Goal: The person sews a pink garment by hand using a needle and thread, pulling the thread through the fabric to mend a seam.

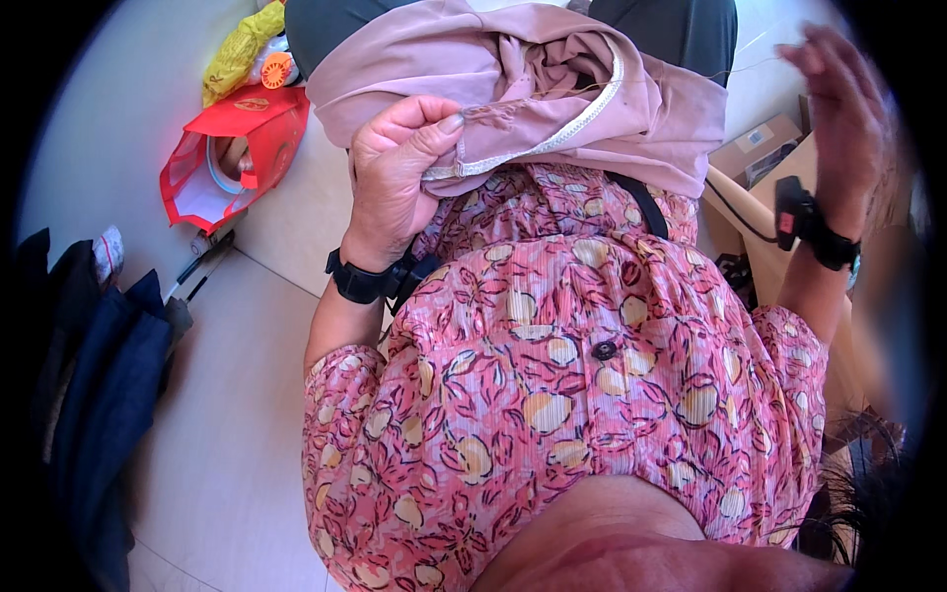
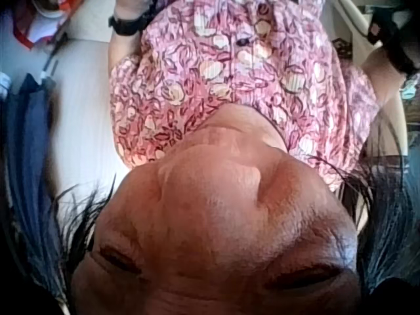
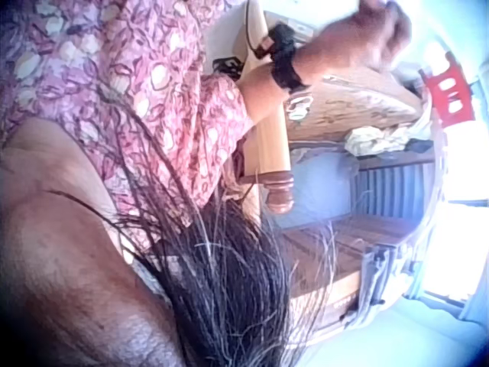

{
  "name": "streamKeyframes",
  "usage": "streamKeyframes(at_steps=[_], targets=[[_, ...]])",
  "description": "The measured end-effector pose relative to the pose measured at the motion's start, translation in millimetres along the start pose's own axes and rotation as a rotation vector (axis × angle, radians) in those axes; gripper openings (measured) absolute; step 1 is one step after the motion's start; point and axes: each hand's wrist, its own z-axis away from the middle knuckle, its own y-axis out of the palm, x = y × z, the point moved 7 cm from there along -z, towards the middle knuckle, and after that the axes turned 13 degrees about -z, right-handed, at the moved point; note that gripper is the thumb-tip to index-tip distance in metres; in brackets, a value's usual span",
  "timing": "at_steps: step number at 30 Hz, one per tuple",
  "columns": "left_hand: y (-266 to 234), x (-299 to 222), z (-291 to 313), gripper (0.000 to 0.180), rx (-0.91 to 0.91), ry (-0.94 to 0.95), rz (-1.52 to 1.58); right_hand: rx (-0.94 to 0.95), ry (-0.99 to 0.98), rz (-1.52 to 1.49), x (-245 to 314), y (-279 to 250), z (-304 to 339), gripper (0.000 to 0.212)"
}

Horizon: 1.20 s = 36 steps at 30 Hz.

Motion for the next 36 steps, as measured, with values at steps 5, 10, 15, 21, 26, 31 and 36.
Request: streamKeyframes(at_steps=[5,10,15,21,26,31,36], targets=[[20.2,0.5,-4.0,0.016,0.063,-0.029,0.006,0.166,0.288,-0.241,-2.2,127.9,10.8,0.013],[28.5,0.2,-5.9,0.017,0.051,-0.04,-0.028,0.424,-0.087,-0.064,17.2,184.8,11.5,0.013],[30.7,-2.2,-5.8,0.015,-0.011,0.009,-0.106,0.422,0.08,-0.008,8.8,197.8,20.8,0.01],[32.2,-2.8,-5.2,0.014,-0.103,0.042,-0.147,0.409,0.043,-0.047,13.0,202.7,22.4,0.01],[31.5,-3.0,-6.2,0.014,-0.097,0.074,-0.18,0.427,0.044,-0.006,9.1,204.1,22.1,0.009],[33.2,-5.3,-4.3,0.014,-0.102,0.109,-0.181,0.426,0.092,-0.019,6.8,204.8,23.3,0.009],[32.7,-5.0,-4.8,0.014,-0.103,0.117,-0.195,0.415,0.135,-0.026,4.5,204.4,23.7,0.008]])
